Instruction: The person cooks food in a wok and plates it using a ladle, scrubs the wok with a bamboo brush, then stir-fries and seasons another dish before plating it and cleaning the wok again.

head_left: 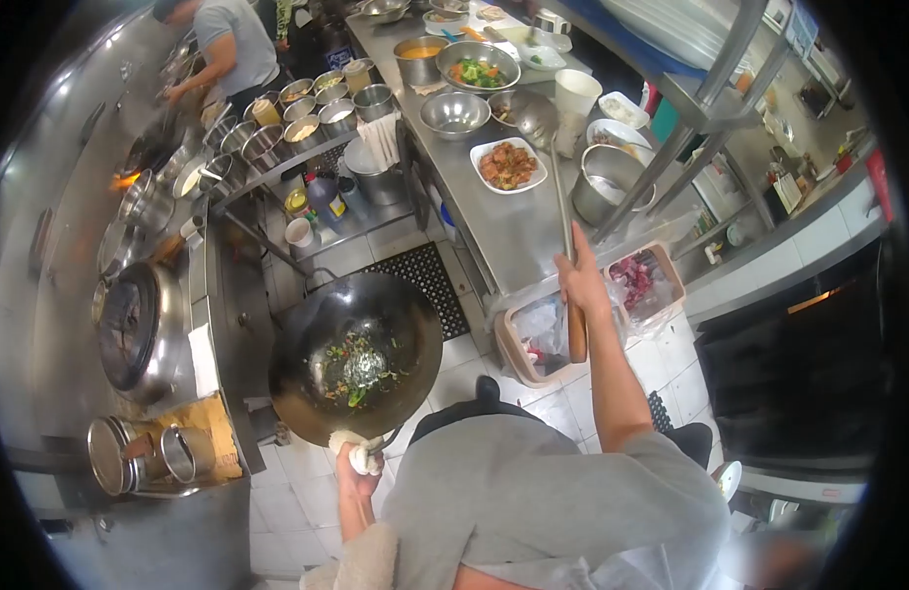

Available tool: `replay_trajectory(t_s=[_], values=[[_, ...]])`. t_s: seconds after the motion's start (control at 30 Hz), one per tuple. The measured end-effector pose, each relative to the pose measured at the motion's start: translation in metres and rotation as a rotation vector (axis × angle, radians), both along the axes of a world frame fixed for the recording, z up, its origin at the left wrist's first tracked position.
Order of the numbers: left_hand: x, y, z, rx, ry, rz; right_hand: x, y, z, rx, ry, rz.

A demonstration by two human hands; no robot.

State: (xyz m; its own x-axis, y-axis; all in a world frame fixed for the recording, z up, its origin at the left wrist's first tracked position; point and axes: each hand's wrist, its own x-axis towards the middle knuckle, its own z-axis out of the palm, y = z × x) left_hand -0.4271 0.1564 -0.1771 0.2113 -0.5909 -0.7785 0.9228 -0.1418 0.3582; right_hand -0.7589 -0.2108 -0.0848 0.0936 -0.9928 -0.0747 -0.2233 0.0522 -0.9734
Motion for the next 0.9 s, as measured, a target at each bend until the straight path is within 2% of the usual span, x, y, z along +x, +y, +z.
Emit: replay_trajectory(t_s=[0.1, 0.2, 0.23, 0.33, 0.4, 0.47, 0.57, 0.7, 0.8, 0.83, 0.9], values=[[-0.001, 0.012, -0.003, 0.019, -0.041, 0.010, -0.005, 0.020, 0.026, 0.131, -0.154, 0.047], [-0.006, 0.030, -0.021, 0.049, -0.061, 0.101, 0.004, 0.076, 0.069, 0.397, -0.376, 0.257], [-0.014, 0.023, -0.007, 0.122, -0.101, 0.114, 0.006, 0.092, 0.066, 0.440, -0.365, 0.399], [-0.019, 0.025, -0.012, 0.018, -0.200, -0.023, 0.037, 0.116, 0.033, 0.626, -0.261, 0.718], [-0.027, 0.020, -0.016, 0.012, -0.272, 0.020, 0.070, 0.129, -0.004, 0.654, -0.108, 0.778], [-0.034, 0.009, 0.001, 0.005, -0.312, 0.056, 0.097, 0.144, -0.021, 0.653, 0.009, 0.840], [-0.032, -0.016, -0.009, -0.064, -0.421, 0.025, 0.113, 0.171, -0.015, 0.811, -0.045, 0.934], [-0.011, -0.036, -0.035, -0.060, -0.326, 0.029, 0.121, 0.182, -0.001, 1.301, -0.375, 0.821], [0.005, -0.022, -0.044, -0.074, -0.170, -0.010, 0.101, 0.183, -0.033, 1.675, -0.909, 0.601], [0.008, -0.008, -0.039, -0.123, -0.109, -0.004, 0.091, 0.185, -0.039, 1.624, -0.959, 0.635], [0.008, 0.009, -0.017, -0.102, -0.064, 0.022, 0.063, 0.185, -0.011, 1.404, -0.908, 0.652]])
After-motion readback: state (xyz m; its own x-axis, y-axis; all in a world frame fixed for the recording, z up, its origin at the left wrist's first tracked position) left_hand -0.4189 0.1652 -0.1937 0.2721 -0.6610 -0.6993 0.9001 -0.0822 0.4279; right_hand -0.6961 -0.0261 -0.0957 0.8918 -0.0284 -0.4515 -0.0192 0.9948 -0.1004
